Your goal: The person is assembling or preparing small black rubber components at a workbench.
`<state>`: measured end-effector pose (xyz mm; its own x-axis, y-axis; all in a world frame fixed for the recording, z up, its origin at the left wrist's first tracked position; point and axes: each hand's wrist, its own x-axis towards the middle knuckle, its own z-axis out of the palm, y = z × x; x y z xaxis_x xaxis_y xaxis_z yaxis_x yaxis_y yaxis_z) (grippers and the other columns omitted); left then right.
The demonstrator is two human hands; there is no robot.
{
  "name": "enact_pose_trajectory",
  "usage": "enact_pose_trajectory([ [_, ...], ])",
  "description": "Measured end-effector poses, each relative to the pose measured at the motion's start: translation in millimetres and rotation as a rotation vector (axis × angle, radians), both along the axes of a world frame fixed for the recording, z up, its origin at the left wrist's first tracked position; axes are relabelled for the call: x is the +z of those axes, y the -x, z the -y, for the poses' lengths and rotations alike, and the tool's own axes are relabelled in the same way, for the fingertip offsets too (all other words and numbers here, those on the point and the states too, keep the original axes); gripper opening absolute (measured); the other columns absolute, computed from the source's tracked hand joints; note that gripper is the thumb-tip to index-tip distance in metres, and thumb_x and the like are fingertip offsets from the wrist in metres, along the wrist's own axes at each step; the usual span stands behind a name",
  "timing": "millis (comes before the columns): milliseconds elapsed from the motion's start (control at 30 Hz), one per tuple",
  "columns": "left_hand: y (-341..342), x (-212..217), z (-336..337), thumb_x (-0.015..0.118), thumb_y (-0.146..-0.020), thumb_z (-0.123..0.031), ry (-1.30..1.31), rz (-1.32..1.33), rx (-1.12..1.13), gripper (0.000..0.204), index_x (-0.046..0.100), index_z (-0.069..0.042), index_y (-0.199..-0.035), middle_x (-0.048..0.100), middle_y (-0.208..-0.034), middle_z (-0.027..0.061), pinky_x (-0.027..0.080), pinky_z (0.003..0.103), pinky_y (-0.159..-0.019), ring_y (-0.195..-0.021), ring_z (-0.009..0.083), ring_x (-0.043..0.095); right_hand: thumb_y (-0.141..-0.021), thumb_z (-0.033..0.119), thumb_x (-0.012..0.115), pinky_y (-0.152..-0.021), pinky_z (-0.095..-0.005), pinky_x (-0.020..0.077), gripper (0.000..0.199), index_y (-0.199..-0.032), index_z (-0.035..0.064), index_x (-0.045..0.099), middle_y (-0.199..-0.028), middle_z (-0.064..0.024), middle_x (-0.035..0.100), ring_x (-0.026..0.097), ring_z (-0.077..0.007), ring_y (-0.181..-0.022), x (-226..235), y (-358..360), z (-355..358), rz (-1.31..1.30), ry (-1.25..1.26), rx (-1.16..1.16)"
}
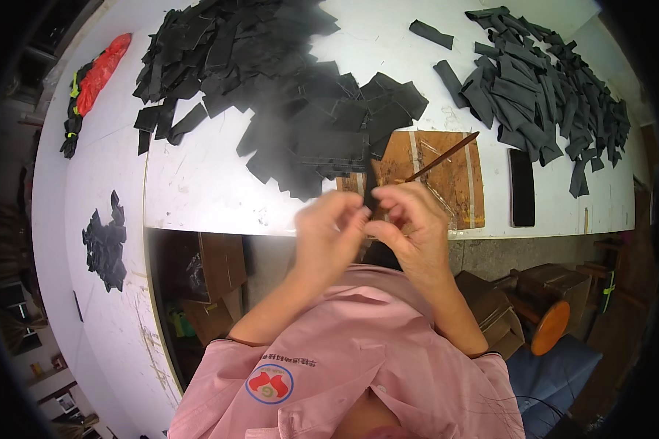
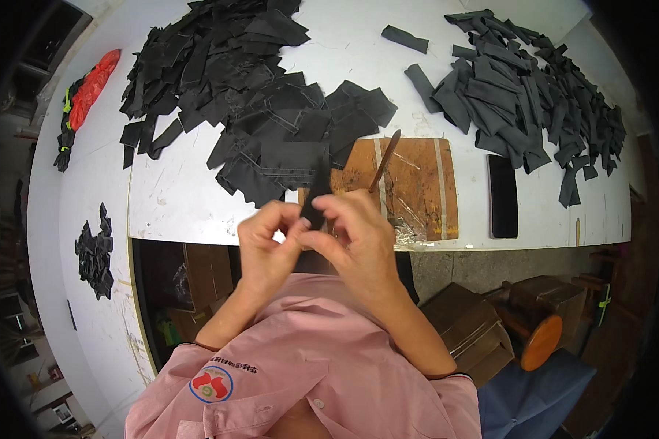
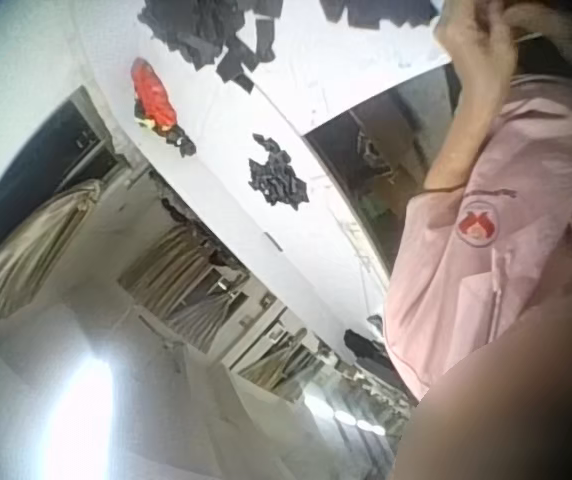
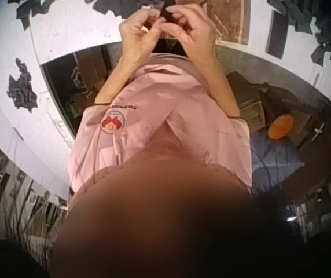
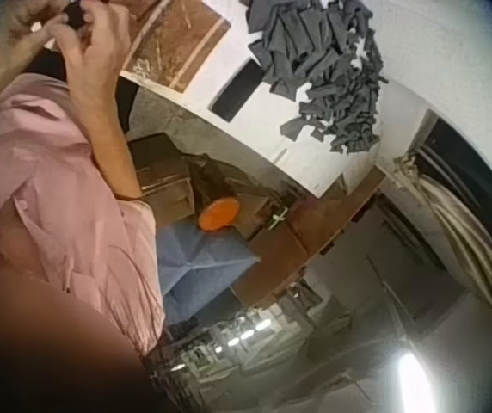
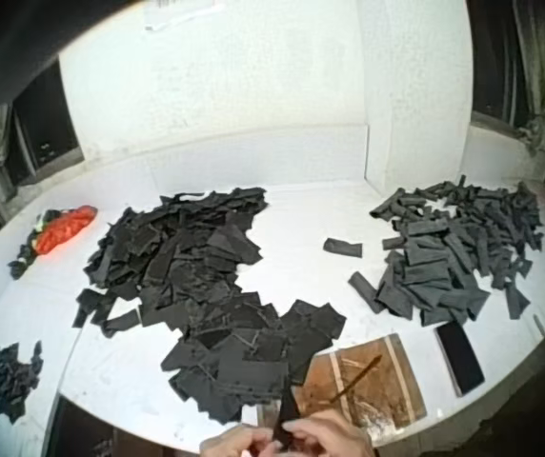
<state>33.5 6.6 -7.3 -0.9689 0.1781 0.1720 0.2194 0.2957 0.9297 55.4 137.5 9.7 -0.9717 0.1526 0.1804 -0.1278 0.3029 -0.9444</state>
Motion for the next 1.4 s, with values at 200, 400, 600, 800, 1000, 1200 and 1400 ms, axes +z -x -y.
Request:
enact_pose_trajectory([
  [200, -5, -12, -7, 0.060, -0.071, 0.004, 0.130, -0.245, 0.238, 0.008, 0.058, 0.002, -0.079, 0.058, -0.063, 0.0030, 0.039, 0.018, -0.044, -0.050, 0.0046, 0.051, -0.068, 0.001, 0.062, -0.054, -0.0325, 0.0436, 0.014, -0.080, -0.0007, 0.057, -0.072, -0.0106, 0.051, 0.053, -0.0242, -0.063, -25, 10, 12, -0.241, -0.312, 0.008],
  [400, 17, 6, 9, 0.056, -0.068, 0.011, -0.854, 0.623, 0.139, 0.022, 0.054, 0.001, -0.088, 0.056, -0.063, 0.0033, 0.023, 0.017, -0.036, -0.041, 0.0010, 0.035, -0.069, -0.003, 0.059, -0.048, -0.0249, 0.0391, 0.010, -0.079, -0.0022, 0.059, -0.067, -0.0038, 0.053, 0.049, -0.0119, -0.054, -42, 20, 7, 0.072, 0.216, 0.034],
  [600, 16, -5, 9, 0.049, -0.066, 0.013, -0.660, 0.528, 0.012, 0.029, 0.052, 0.001, -0.092, 0.055, -0.075, 0.0045, 0.024, 0.016, -0.038, -0.044, -0.0002, 0.035, -0.078, 0.010, 0.059, -0.047, -0.0187, 0.0303, 0.008, -0.078, 0.0020, 0.059, -0.064, 0.0008, 0.050, 0.040, -0.0056, -0.051, -42, 11, 6, 0.460, 1.196, 0.291],
  [800, 6, -27, -5, 0.046, -0.071, 0.012, -0.192, -0.027, 0.229, 0.025, 0.054, 0.001, -0.093, 0.059, -0.087, 0.0070, 0.031, 0.014, -0.044, -0.051, -0.0007, 0.041, -0.083, 0.012, 0.053, -0.048, -0.0174, 0.0316, 0.010, -0.076, 0.0051, 0.054, -0.062, 0.0037, 0.046, 0.039, -0.0045, -0.051, -37, 12, 8, 0.386, 0.759, 0.251],
  [1000, 16, 4, 12, 0.048, -0.068, 0.012, -0.786, 0.661, -0.391, 0.043, 0.044, 0.002, -0.110, 0.058, -0.083, 0.0069, 0.030, 0.013, -0.042, -0.052, 0.0002, 0.043, -0.080, 0.017, 0.059, -0.063, -0.0185, 0.0356, 0.013, -0.077, 0.0048, 0.056, -0.075, 0.0017, 0.050, 0.046, -0.0059, -0.068, -43, 4, -2, 0.314, 1.087, 0.135],
  [1200, -1, 36, -11, 0.049, -0.070, 0.010, -0.606, 0.404, -0.322, 0.041, 0.050, 0.001, -0.110, 0.054, -0.081, 0.0020, 0.031, 0.014, -0.049, -0.061, 0.0034, 0.046, -0.080, 0.011, 0.057, -0.065, -0.0189, 0.0373, 0.011, -0.076, 0.0018, 0.053, -0.085, -0.0040, 0.053, 0.047, -0.0081, -0.071, -8, 1, -25, -0.143, 0.627, 0.187],
  [1400, 8, 44, -46, 0.051, -0.077, 0.006, -0.416, -0.213, -0.108, 0.020, 0.054, 0.002, -0.096, 0.054, -0.075, 0.0036, 0.035, 0.015, -0.047, -0.051, 0.0049, 0.045, -0.079, 0.004, 0.054, -0.053, -0.0199, 0.0362, 0.006, -0.076, -0.0006, 0.051, -0.076, -0.0047, 0.054, 0.045, -0.0083, -0.058, 43, 5, -43, -0.247, 0.067, 0.032],
])
